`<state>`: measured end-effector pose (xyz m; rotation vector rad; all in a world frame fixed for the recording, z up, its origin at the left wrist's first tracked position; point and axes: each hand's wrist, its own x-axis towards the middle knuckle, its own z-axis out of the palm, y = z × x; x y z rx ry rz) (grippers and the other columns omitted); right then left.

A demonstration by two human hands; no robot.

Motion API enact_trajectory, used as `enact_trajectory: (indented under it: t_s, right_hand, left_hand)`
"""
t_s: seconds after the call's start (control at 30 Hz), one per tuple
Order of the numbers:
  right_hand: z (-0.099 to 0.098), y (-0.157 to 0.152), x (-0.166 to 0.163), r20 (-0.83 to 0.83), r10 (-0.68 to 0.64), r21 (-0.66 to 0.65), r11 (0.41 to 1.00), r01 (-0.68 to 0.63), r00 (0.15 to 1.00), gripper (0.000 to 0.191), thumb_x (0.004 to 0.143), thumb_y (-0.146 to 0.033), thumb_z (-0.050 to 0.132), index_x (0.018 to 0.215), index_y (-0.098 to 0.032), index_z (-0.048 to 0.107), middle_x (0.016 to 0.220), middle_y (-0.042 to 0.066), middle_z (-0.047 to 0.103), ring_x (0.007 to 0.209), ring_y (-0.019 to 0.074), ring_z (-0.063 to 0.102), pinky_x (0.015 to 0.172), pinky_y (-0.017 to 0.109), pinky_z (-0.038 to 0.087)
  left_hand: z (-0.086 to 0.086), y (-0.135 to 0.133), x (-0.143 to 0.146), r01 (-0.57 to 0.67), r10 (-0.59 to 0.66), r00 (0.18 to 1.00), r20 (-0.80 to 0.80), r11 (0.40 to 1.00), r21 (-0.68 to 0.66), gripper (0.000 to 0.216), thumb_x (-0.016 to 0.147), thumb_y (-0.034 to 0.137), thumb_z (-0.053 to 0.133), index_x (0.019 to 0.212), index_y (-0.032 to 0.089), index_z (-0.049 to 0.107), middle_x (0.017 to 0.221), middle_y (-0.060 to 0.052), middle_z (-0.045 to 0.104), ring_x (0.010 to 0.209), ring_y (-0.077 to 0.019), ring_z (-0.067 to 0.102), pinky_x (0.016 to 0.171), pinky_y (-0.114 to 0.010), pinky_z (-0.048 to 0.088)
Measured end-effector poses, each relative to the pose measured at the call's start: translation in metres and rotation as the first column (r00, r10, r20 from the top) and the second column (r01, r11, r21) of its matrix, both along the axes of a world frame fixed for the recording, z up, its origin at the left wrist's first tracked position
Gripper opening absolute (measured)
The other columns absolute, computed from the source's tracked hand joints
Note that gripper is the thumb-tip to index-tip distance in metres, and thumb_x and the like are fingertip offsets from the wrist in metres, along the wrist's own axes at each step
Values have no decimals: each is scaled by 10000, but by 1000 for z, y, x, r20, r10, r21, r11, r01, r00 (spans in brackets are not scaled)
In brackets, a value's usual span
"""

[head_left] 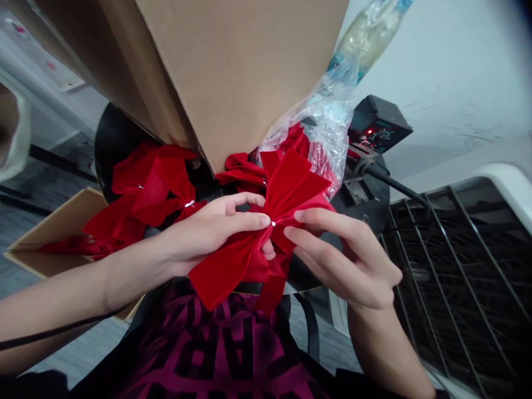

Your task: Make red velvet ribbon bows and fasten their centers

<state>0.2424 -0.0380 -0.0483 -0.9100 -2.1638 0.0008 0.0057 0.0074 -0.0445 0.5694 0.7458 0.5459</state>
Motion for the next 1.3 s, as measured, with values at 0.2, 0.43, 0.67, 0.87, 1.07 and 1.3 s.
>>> enact_trajectory:
  t_s: [0.2, 0.43, 0.67, 0.87, 1.07, 1.3]
  right_hand:
    - [14, 15, 6, 230, 306, -49, 952, -303, 924, 154, 971, -103, 657, 1062, -211, 718, 1422, 102, 701, 994, 235, 781, 783, 379, 670]
    - [20, 21, 3, 351, 308, 0, 944, -330, 884, 138, 1004, -105, 595, 960, -209, 675, 1260, 106, 781, 831, 185, 749, 702, 345, 622]
    - [17, 19, 4, 355, 306, -83, 952, -296, 883, 92, 1007, -108, 593, 1059, -160, 649, 1252, 134, 768, 879, 206, 725, 770, 364, 593]
    - [15, 23, -2, 282, 344, -142, 938, -316, 896, 99, 1025, -103, 579, 1089, -122, 653, 1166, 144, 772, 892, 201, 727, 792, 336, 568]
    - [13, 26, -9, 283, 299, -199, 948, -249, 911, 85, 1029, -138, 614, 1094, -140, 668, 1301, 130, 737, 917, 174, 756, 679, 266, 538]
    - [16, 29, -15, 51, 302, -571, 791, -220, 952, 74, 1038, -231, 634, 1070, -177, 673, 1107, 25, 762, 922, 120, 724, 773, 219, 533]
  left_hand:
    - [1, -2, -5, 103, -104, 995, 11, 994, 47, 260, 935, 254, 768, 994, 227, 516, 792, -63, 784, 725, -176, 758, 727, -298, 627]
    - [2, 0, -6, 135, -135, 991, -8, 990, 36, 339, 890, 195, 806, 1039, 231, 504, 863, -50, 766, 741, -164, 753, 764, -312, 635]
    - [-1, 2, -9, 181, -181, 983, -37, 983, 7, 384, 841, 199, 843, 1048, 226, 521, 883, -22, 717, 805, -208, 769, 779, -341, 649]
    - [-2, 3, -11, 220, -209, 970, -127, 973, 74, 393, 863, 145, 799, 1049, 241, 467, 893, 17, 696, 832, -189, 779, 797, -309, 625]
    - [2, 5, -10, 285, -157, 924, -348, 890, 355, 492, 827, 245, 846, 1056, 276, 411, 822, 67, 636, 727, -139, 724, 647, -220, 550]
    - [-1, 5, -13, 350, -169, 915, -367, 783, 513, 430, 893, 225, 749, 1111, 302, 386, 861, 55, 614, 726, -141, 733, 632, -221, 563]
